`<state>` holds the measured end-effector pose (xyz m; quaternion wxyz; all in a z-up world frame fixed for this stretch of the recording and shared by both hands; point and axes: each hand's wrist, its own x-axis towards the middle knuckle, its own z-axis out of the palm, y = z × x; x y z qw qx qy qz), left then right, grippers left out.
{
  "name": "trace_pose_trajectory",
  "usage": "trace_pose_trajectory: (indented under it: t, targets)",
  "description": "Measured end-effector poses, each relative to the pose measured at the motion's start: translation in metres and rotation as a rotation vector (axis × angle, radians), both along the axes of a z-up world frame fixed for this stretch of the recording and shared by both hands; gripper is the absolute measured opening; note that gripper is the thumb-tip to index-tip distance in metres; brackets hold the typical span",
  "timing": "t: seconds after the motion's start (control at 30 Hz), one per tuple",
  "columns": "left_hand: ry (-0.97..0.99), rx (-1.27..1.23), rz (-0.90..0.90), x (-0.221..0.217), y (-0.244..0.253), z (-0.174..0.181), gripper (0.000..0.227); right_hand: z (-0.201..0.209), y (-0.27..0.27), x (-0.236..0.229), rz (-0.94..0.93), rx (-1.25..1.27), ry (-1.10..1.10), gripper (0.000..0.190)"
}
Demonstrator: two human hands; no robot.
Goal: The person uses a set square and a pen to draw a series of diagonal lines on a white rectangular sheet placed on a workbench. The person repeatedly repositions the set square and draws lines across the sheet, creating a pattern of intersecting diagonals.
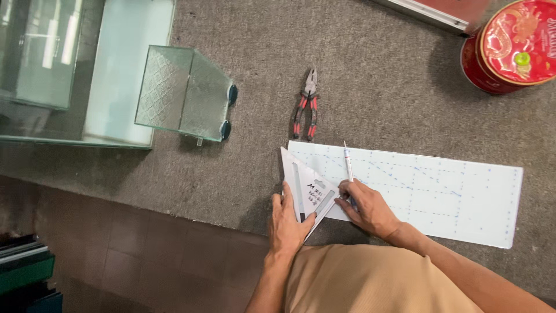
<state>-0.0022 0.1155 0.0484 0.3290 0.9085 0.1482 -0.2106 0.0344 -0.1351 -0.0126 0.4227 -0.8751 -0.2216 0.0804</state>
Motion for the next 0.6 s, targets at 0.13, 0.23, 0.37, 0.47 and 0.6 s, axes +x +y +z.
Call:
trace_pose_trajectory:
  t: [0.13, 0.23, 0.37, 0.47, 0.6]
  targets:
    - [0.0, 0.034, -0.016, 0.0001, -0.0014, 0.0003, 0.119, 0.0012, 0.0028, -0.0009, -0.02, -0.003, -0.021, 0.019]
    - [0.018, 0.031, -0.007, 0.0015, -0.0015, -0.0023, 0.12, 0.0003, 0.0018, -0.0003, -0.021, 0.006, -0.002, 0.018]
    - [0.017, 0.032, -0.002, 0.0037, -0.0024, -0.0026, 0.12, 0.0049, 0.0016, 0.0043, 0.002, 0.015, 0.019, 0.018]
    - [0.029, 0.023, 0.008, 0.0062, -0.004, 0.0019, 0.12, 0.0044, 0.0009, 0.0053, 0.005, 0.022, 0.044, 0.016]
    - [0.061, 0.007, 0.021, 0.0069, -0.0037, 0.0032, 0.12, -0.0007, 0.0006, 0.005, -0.005, 0.022, 0.085, 0.016]
